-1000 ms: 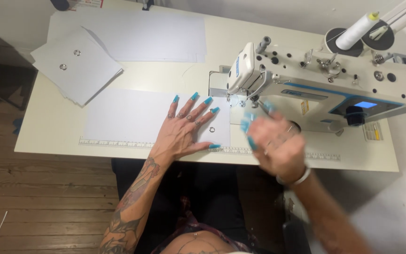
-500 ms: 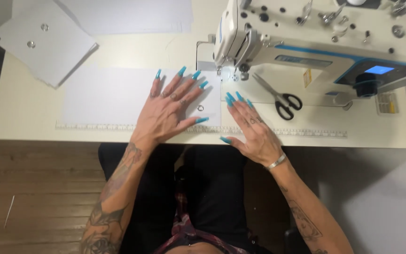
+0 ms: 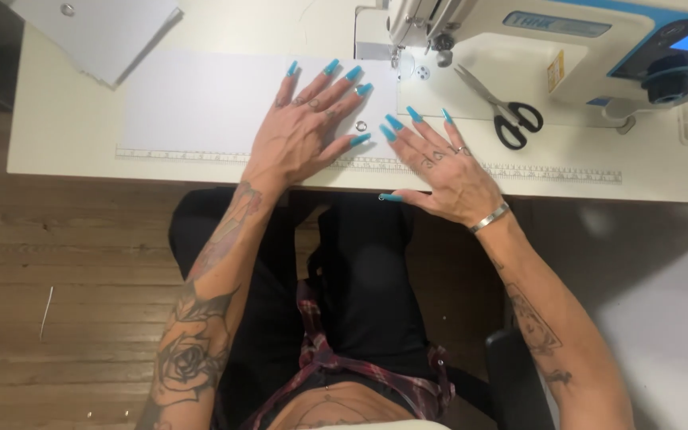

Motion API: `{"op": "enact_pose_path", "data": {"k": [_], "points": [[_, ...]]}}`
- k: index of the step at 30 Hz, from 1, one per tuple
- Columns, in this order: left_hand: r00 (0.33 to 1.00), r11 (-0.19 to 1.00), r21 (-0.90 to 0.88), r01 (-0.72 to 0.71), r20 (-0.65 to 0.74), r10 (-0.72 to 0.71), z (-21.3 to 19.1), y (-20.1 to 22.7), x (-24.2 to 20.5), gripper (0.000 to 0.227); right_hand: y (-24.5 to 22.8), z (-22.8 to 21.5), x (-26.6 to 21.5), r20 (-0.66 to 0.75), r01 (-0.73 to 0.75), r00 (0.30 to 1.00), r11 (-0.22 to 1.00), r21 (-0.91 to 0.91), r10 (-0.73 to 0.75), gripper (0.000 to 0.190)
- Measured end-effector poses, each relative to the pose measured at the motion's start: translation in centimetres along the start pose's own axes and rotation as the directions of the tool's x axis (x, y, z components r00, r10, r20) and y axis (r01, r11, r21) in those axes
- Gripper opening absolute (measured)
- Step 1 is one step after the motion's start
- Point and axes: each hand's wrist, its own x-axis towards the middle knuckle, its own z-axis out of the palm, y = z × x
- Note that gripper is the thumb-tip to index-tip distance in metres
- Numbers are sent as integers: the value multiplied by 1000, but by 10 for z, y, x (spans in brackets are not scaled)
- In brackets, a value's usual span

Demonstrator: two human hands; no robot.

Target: Folding and trimming paper patterns for leather goods production at a sewing station

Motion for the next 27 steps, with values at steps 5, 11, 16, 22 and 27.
{"op": "enact_pose_path", "data": {"k": [5, 11, 16, 22, 27], "points": [[999, 997, -74, 33, -24, -35, 4, -2, -2, 55, -1, -6, -1, -55, -93, 993, 980, 177, 104, 79], [990, 993, -103, 62, -122, -74, 8, -5, -10, 54, -8, -17, 2, -105, -213, 950, 860, 464, 293, 70], [992, 997, -45, 60, -109, -64, 11, -4, -12, 54, -20, -27, 3, -173, -135, 952, 852, 506, 253, 60], [982, 999, -35, 5, -186, -12, 10, -3, -10, 54, -9, -21, -3, -141, -194, 951, 886, 421, 275, 63], [970, 1000, 24, -9, -242, 15, 20, -3, -9, 52, -6, -14, -9, -189, -107, 964, 926, 362, 185, 57]]}}
